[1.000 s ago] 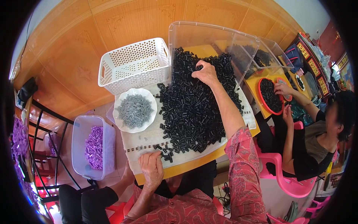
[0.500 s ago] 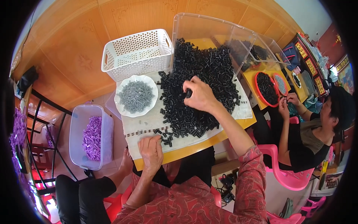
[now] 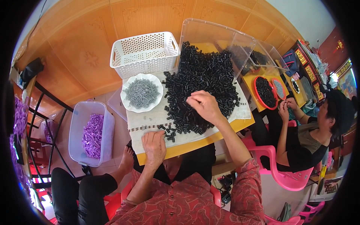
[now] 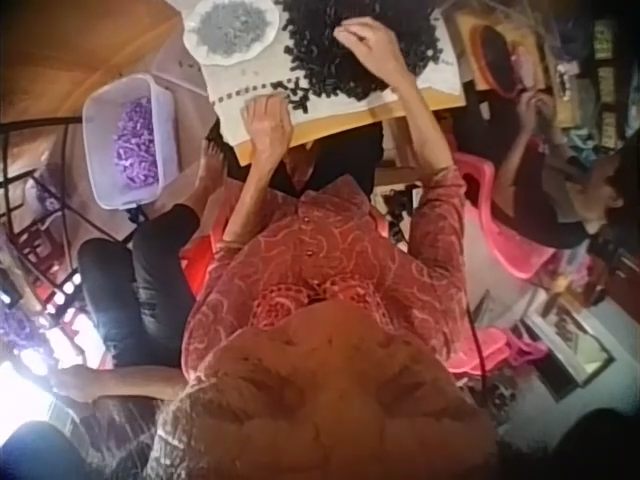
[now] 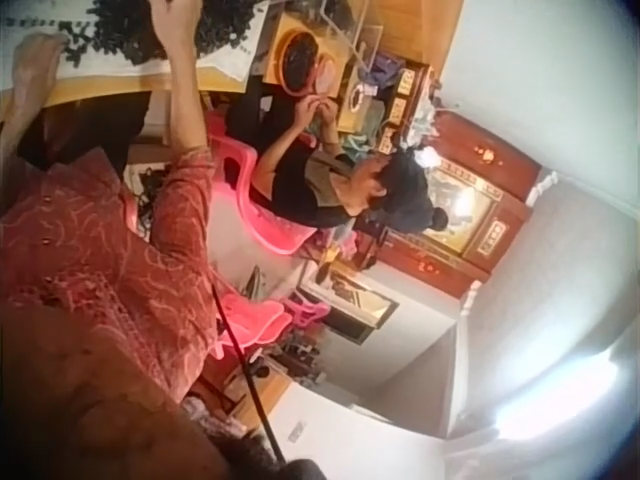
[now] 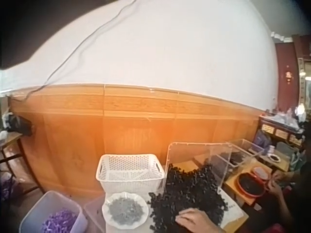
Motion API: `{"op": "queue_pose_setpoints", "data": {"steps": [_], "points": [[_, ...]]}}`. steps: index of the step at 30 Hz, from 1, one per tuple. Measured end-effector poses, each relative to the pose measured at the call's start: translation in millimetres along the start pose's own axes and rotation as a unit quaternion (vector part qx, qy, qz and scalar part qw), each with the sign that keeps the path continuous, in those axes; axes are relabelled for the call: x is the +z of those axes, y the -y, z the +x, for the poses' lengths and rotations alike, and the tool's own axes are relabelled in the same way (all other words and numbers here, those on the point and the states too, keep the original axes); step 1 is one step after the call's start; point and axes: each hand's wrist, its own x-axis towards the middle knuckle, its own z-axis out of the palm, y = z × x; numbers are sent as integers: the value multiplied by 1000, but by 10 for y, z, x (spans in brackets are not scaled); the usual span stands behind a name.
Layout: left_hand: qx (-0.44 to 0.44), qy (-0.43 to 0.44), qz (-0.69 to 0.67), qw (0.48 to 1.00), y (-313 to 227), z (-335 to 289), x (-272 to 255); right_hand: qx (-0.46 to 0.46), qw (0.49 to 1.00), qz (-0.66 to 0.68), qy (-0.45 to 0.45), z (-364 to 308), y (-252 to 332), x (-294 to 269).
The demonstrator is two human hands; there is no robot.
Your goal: Assembling small black components with silver metal inserts by hand.
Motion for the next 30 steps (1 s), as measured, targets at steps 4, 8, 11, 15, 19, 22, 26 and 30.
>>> {"op": "queue_pose_setpoints", "data": {"steps": [4,8,11,15,19,22,26,30], "points": [[0,-5,0,1000,24,-16,-3,163,964,193,-77,4,-42,9],[5,-6,-9,1000,19,-23,7,201,939,260,-103,-35,-319,34],[3,-9,-6,1000,33,-37,10,235,938,245,-68,-30,-255,16],[7,-19,-9,1000,27,-29,11,124,956,262,-46,-58,-185,93],[7,-32,-14,999,44,-37,25,92,967,224,-78,-132,-50,24],[9,-42,-17,999,20,-27,36,55,973,203,-94,-232,-140,41],[14,-52,-8,999,47,-41,-1,27,992,74,-103,-316,2,135],[16,-71,-19,997,-43,-41,-33,-104,985,-108,-87,-473,-70,252]]}}
